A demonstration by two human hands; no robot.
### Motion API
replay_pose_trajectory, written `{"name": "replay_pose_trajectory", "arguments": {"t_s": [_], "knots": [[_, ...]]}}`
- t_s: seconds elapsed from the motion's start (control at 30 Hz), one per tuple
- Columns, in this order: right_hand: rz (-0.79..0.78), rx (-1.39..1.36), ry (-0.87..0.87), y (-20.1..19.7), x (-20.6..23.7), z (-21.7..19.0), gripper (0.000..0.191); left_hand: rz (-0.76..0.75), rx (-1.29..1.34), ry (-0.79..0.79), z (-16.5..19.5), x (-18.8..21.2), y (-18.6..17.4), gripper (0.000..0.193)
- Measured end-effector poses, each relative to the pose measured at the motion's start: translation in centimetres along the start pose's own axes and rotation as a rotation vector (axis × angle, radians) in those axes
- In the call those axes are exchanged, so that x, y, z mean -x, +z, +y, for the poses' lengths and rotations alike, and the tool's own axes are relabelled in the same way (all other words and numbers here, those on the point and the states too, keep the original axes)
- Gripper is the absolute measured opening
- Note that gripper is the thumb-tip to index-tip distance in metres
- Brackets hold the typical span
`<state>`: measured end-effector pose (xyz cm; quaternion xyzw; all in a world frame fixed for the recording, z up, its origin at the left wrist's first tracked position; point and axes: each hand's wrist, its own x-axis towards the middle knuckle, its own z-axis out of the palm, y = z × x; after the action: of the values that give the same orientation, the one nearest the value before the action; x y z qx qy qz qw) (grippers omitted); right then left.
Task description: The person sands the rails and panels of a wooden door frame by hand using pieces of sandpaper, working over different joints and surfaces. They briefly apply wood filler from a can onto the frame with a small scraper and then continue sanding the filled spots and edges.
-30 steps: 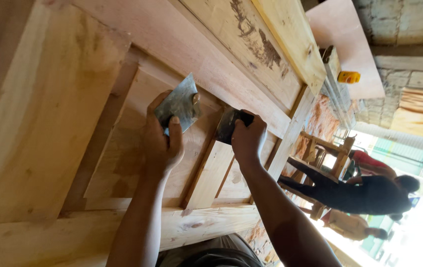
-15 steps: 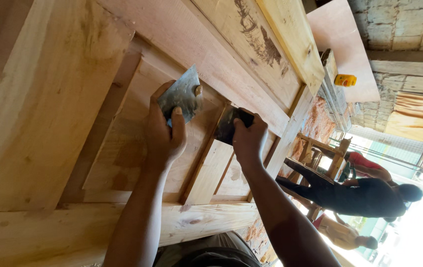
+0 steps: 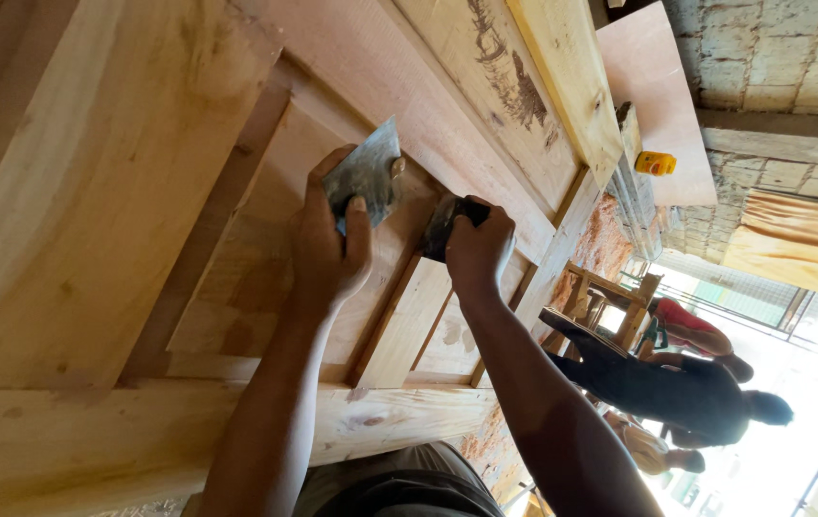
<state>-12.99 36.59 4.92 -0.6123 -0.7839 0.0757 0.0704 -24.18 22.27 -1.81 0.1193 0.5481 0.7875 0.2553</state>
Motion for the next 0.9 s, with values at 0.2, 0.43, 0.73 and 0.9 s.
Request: {"name": "replay_pose_trajectory", "arguments": {"t_s": [0.2,0.43,0.73,0.9], "knots": [[0.009,0.019,0.032,-0.3,0.5,-1.3,0.030,-0.004,0.001,-0.046,0.2,-0.3,-0.3,0.043],[0.019,-0.049,-0.011,-1.4,0.9,-2.0,0.029,0.008,0.006,-0.019,0.1,-0.4,-0.4,0.042],[-0.120,-0.074,0.017,-1.2,0.6,-2.9,0.029,-0.001,0.008,-0.002,0.2,-0.5,-0.4,0.043],[-0.033,-0.178,0.043,-2.1,-0.1,-0.4,0.027,-0.005,0.017,-0.057,0.6,-0.5,-0.4,0.043]]}}
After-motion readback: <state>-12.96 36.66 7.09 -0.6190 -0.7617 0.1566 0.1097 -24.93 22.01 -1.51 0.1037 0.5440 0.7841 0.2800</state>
